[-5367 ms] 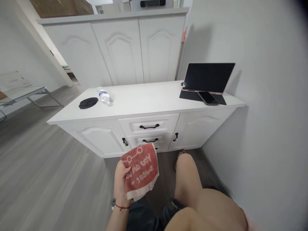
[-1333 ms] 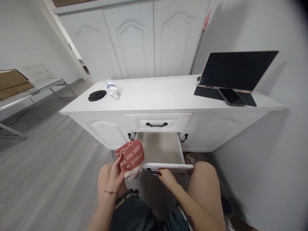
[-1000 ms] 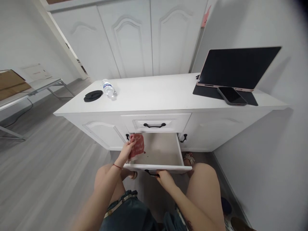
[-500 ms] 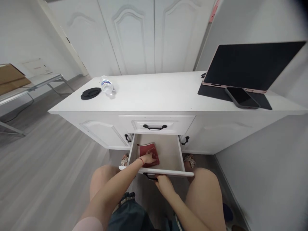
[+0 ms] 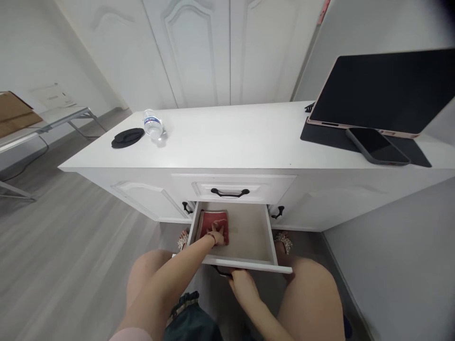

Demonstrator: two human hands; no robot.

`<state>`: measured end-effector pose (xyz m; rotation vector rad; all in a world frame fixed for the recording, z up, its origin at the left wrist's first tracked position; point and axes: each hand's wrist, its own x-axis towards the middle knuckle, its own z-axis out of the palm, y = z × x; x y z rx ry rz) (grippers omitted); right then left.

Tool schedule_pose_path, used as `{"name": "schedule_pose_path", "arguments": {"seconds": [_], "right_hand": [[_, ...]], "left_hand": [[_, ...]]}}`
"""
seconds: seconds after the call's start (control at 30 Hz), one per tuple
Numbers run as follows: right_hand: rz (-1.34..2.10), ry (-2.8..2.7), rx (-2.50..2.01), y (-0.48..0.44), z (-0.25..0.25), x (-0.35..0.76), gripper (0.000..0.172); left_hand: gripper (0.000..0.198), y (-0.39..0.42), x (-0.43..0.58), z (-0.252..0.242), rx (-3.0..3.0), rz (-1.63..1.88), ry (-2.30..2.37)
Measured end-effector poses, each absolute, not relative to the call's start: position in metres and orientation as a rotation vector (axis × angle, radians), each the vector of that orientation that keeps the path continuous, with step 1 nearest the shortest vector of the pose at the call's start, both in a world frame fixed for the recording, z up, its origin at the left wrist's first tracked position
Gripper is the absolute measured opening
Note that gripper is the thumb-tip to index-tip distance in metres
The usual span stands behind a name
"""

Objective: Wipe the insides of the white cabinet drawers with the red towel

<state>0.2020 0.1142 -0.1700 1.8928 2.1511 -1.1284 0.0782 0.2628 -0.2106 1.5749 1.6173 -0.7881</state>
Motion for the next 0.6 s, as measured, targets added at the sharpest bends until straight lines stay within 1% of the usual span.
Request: {"name": "schedule_pose_path", "arguments": {"seconds": [0.17,0.27,0.37,0.5,0.6], "right_hand": [[-1.124,2.157,1.880,0.114,-0.171,0.200,0.034],[-1.132,2.129,1.863,0.114,-0.171,0.199,0.034],[-1.172,2.106,1.862,0.114,-0.171,0.200,0.035],[-1.236,2.102,1.882,0.115,-0.176,0.201,0.036],[-1.258,2.067,1.869,0.115,-0.180,0.202,0.037]], "left_hand": [[0.084,0.280,0.067,-0.204,1.728,-0.745,1.647],[0.077,0.288,0.065,-0.204,1.782,-0.679,1.732],[0.072,0.297,0.067,-0.208,1.827,-0.603,1.832],[0.075,0.316,0.076,-0.216,1.910,-0.476,1.923],[0.067,0.333,0.086,-0.222,1.934,-0.434,1.941]]}}
